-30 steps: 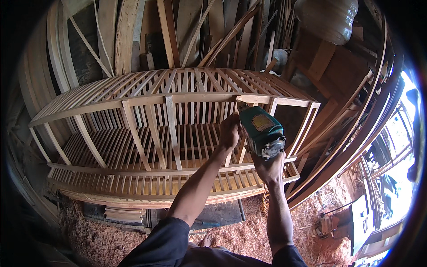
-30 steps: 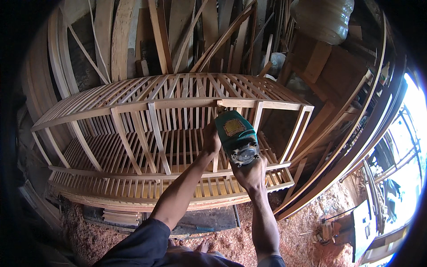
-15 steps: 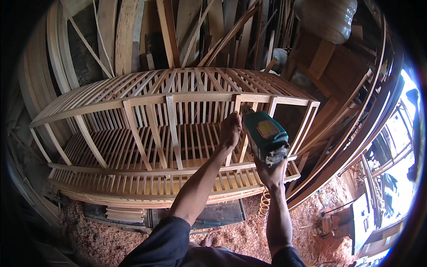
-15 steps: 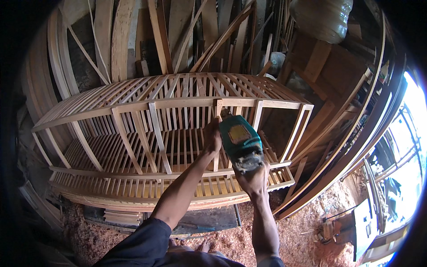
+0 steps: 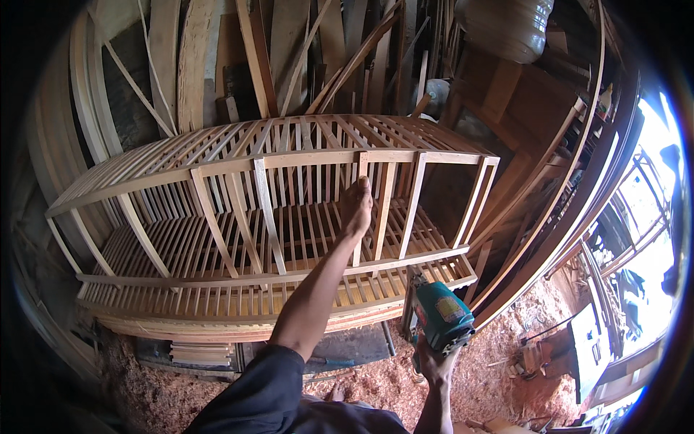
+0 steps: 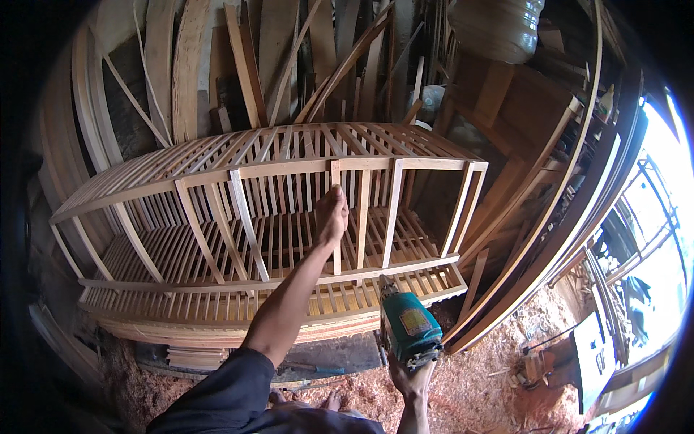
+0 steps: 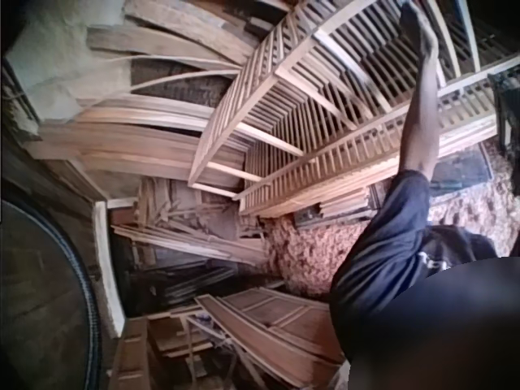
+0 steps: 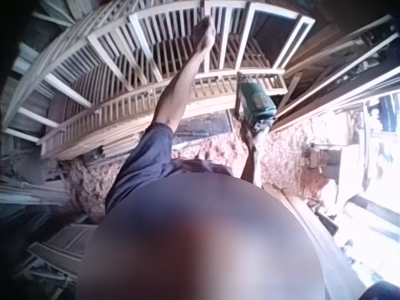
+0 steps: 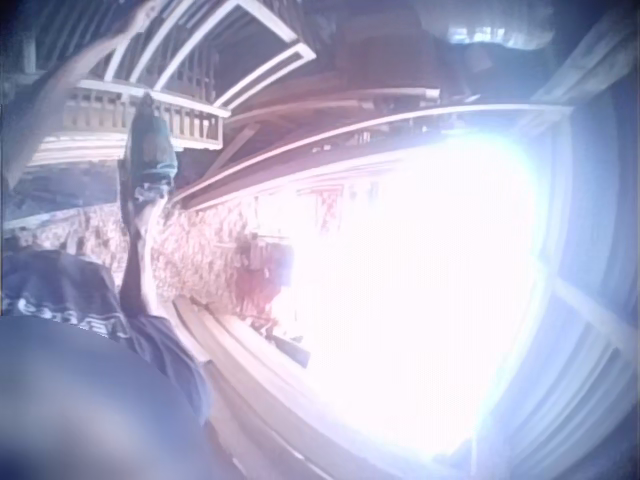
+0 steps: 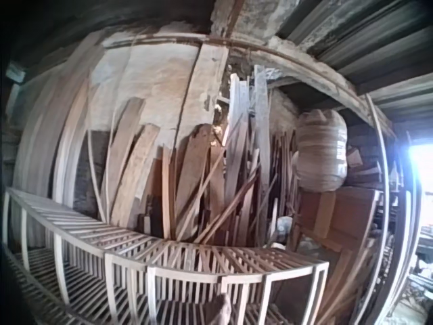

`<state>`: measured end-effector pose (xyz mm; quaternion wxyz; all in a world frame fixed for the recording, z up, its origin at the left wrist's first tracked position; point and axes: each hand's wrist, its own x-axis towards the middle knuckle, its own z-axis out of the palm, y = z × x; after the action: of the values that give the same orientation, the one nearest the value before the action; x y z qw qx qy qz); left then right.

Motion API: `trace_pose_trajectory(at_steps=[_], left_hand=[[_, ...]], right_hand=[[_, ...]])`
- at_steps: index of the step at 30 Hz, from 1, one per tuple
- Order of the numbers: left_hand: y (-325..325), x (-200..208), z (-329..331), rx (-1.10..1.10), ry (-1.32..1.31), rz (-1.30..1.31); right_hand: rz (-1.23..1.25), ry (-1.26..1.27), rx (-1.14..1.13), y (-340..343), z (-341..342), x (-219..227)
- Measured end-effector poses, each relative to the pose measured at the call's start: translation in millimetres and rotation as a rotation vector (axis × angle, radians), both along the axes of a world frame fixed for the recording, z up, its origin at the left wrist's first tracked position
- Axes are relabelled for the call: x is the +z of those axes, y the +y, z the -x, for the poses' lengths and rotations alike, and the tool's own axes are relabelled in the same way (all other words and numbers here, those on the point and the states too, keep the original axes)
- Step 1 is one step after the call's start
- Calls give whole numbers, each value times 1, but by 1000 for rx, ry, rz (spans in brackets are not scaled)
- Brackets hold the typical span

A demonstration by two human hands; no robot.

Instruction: The person assembles a curved wooden frame by placing thin wooden slats into position and securing them with a pneumatic nail gun. The person repeatedly aligns each slat and fastens it to the structure, working along the curve of the frame.

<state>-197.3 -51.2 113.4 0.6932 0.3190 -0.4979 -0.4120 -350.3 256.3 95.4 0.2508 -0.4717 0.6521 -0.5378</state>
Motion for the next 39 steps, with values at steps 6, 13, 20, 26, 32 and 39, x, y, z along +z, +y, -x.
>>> trace_pose_trajectory(at_steps=[6,13,20,26,32,39], left_hand=[[-5,-3,-10,-237,97,-55],[-7,-7,8,255,-118,-28],[78,-14,45,929,-620,293],[28,-15,119,656,-562,250],[-31,-18,123,38,5,-21],[-25,-15,121,103,-113,-36]], right_hand=[[-54,-112,-20,38,0,-31],[-533,42,42,92,13,-104],[-511,-73,102,125,18,-108],[-547,-100,4,142,30,-113],[-523,-114,-68,147,39,-115],[-484,-93,-133,144,41,-113]])
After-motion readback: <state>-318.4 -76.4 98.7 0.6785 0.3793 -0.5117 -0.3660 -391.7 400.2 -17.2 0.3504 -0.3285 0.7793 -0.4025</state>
